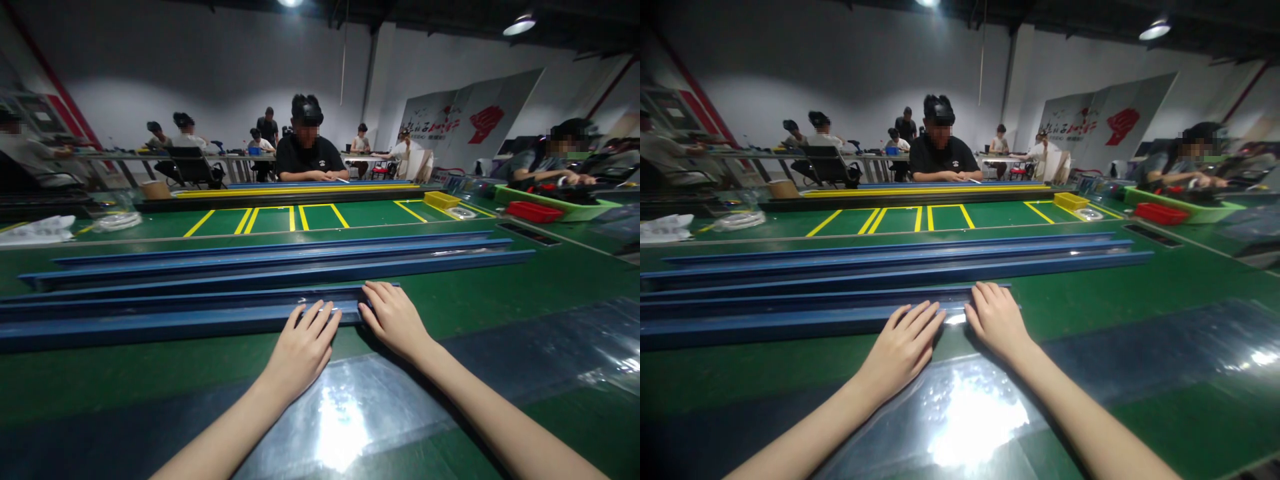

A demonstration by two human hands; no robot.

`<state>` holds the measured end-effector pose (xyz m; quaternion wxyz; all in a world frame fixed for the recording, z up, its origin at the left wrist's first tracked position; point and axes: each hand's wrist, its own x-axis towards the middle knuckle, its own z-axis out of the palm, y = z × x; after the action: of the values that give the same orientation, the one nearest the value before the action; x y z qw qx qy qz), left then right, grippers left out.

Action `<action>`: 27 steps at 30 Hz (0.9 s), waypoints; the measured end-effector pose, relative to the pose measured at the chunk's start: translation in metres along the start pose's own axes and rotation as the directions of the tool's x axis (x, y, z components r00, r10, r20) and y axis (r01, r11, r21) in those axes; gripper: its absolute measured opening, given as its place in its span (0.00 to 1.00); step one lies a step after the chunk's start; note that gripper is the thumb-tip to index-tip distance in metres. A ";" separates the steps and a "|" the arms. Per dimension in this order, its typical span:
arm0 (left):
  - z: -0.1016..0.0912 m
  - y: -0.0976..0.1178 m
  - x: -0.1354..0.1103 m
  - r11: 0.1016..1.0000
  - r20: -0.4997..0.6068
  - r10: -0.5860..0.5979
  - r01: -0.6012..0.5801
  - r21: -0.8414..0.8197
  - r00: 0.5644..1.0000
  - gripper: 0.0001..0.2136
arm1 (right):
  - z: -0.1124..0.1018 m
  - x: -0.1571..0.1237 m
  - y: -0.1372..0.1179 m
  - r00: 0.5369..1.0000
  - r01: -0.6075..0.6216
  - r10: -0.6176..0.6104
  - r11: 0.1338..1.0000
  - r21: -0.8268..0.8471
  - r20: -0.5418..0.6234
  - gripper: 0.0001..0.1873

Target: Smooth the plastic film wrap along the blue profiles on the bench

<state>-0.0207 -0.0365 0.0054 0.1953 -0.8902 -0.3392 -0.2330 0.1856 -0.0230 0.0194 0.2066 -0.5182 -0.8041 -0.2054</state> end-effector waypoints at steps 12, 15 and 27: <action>-0.002 0.002 0.002 0.985 -0.045 -0.168 0.170 0.028 0.985 0.15 | -0.009 0.004 0.008 0.999 -0.042 0.042 0.999 0.035 -0.011 0.18; -0.002 0.001 0.001 0.987 -0.044 -0.160 0.160 0.006 0.986 0.15 | -0.015 0.006 0.028 0.981 -0.188 0.188 0.982 0.018 -0.053 0.18; 0.000 0.000 0.001 0.983 -0.019 -0.180 0.181 0.033 0.983 0.16 | 0.025 -0.001 0.097 0.659 -0.750 0.626 0.588 0.302 0.418 0.16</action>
<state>-0.0198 -0.0355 0.0061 0.1913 -0.8505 -0.4208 -0.2507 0.2723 0.0267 0.0089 0.2735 -0.7505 -0.5812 0.1554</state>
